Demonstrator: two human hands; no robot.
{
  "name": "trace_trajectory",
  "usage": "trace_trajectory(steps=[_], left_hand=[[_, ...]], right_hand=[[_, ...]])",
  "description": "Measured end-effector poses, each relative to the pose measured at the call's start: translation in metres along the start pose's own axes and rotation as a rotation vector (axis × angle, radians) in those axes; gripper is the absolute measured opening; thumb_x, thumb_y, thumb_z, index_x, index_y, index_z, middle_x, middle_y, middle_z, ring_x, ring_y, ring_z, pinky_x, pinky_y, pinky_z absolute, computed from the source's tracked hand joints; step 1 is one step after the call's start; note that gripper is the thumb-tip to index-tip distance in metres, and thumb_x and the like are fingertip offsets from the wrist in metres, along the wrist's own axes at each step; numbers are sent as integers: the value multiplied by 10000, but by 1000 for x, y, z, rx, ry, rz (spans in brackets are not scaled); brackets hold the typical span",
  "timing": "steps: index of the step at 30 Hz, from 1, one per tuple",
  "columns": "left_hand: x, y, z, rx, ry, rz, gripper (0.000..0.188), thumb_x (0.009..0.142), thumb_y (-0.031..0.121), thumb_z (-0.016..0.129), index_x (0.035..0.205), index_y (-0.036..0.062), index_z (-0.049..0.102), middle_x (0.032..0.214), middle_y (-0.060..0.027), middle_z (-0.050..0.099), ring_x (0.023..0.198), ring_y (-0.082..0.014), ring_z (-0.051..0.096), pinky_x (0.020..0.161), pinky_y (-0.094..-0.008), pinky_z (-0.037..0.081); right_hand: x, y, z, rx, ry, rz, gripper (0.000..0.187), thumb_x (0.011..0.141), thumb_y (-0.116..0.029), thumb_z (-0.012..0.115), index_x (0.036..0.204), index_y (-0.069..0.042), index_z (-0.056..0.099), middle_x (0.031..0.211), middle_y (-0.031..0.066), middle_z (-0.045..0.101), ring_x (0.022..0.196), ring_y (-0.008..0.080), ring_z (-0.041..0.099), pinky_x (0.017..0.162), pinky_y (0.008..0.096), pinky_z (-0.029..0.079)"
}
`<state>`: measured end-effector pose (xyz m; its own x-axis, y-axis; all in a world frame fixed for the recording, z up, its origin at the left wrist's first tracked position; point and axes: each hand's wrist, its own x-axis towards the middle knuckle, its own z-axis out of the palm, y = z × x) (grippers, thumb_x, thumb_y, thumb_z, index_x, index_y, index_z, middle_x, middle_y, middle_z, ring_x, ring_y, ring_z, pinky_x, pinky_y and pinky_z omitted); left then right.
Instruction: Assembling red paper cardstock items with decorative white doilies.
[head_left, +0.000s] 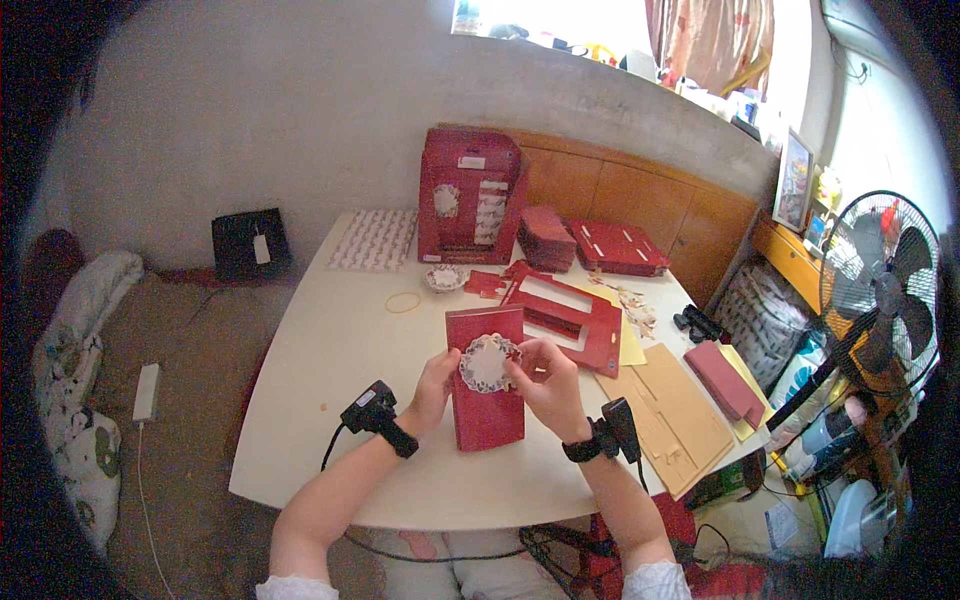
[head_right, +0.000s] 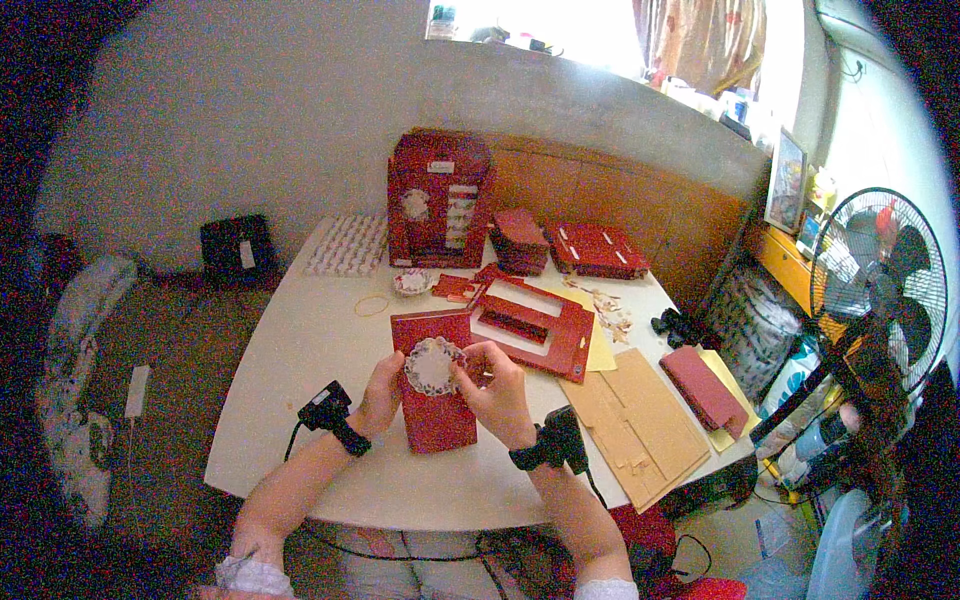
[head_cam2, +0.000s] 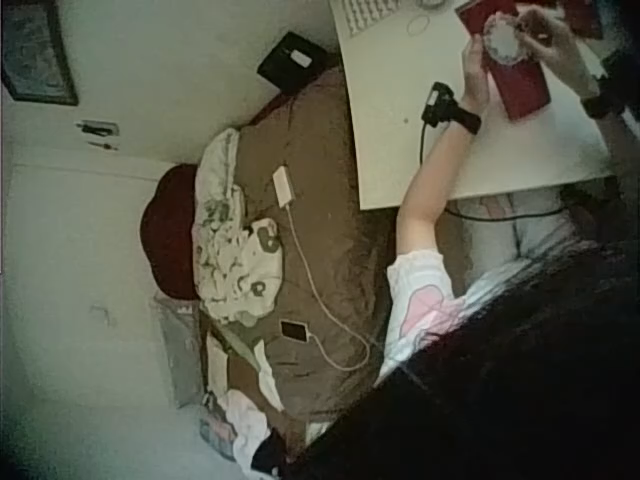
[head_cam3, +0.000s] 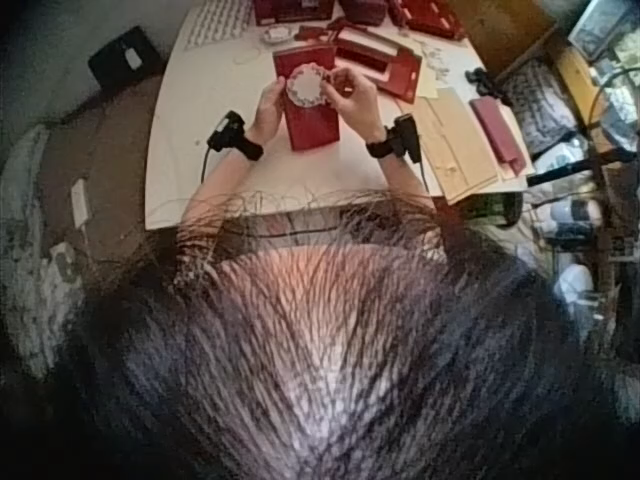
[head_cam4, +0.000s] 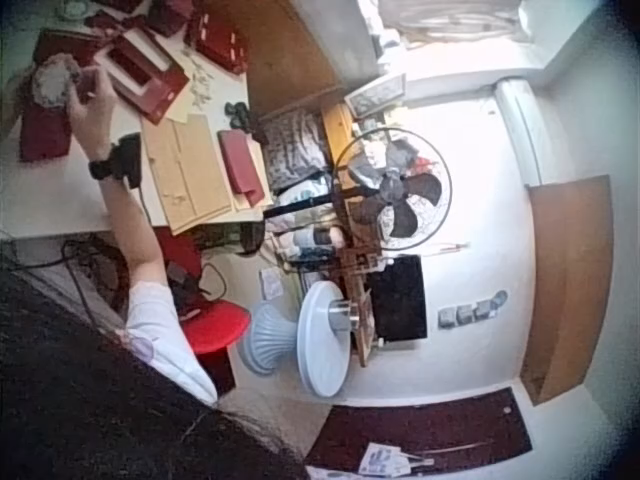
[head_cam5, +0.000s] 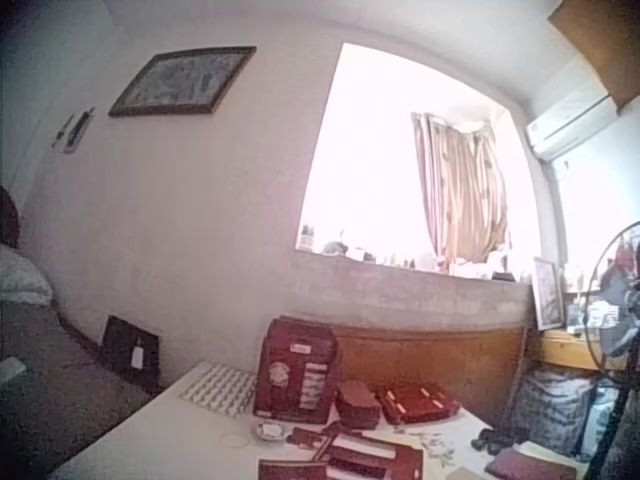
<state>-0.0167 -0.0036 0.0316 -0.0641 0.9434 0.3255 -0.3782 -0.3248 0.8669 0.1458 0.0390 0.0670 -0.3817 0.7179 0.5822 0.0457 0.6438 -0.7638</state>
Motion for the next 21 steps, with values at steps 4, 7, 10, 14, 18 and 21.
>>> trace_trajectory(steps=[4, 7, 10, 14, 18, 21], left_hand=[[-6, 11, 17, 295, 103, 57, 284, 809, 171, 564, 1029, -5, 527, 952, -66, 583, 842, -99, 546, 722, -241, 452], [-5, 11, 18, 330, 176, 20, 267, 775, 133, 611, 989, -11, 544, 914, -51, 592, 800, -98, 558, 689, -243, 467], [-6, 13, 19, 288, 211, 44, 271, 782, 138, 596, 999, -14, 536, 923, -57, 589, 810, -99, 556, 702, -250, 466], [-5, 8, 14, 206, 223, 49, 262, 784, 134, 584, 998, -9, 535, 923, -60, 588, 801, -103, 561, 705, -255, 469], [-4, 15, 15, 106, 232, 7, 251, 783, 131, 573, 995, 1, 537, 914, -56, 588, 788, -115, 570, 700, -257, 473], [-1, 17, 14, 76, 247, -9, 240, 781, 144, 565, 981, 13, 541, 885, -63, 596, 750, -144, 587, 673, -275, 487]], right_hand=[[-2, -6, 1, -18, -3, 10, 143, 749, -36, 612, 843, -4, 509, 690, -1, 515, 602, 37, 499, 545, 184, 462], [-4, -9, 3, -46, 18, -36, 169, 740, -46, 624, 855, -8, 505, 681, -2, 512, 592, 35, 493, 523, 179, 443], [-4, -12, 7, -80, 63, -75, 226, 731, -77, 642, 890, -13, 495, 678, -1, 511, 574, 40, 480, 493, 175, 412], [-2, -12, 4, -193, 132, -108, 290, 734, -141, 652, 931, -16, 480, 679, -1, 513, 560, 52, 452, 477, 186, 373], [-2, -6, -1, -62, -200, 48, 347, 748, -156, 634, 1012, 1, 474, 779, 80, 572, 609, 102, 512, 538, 244, 433], [-5, -7, 2, -3, -368, 29, 369, 762, -157, 618, 1055, 18, 479, 860, 105, 590, 707, 112, 547, 612, 251, 456]])
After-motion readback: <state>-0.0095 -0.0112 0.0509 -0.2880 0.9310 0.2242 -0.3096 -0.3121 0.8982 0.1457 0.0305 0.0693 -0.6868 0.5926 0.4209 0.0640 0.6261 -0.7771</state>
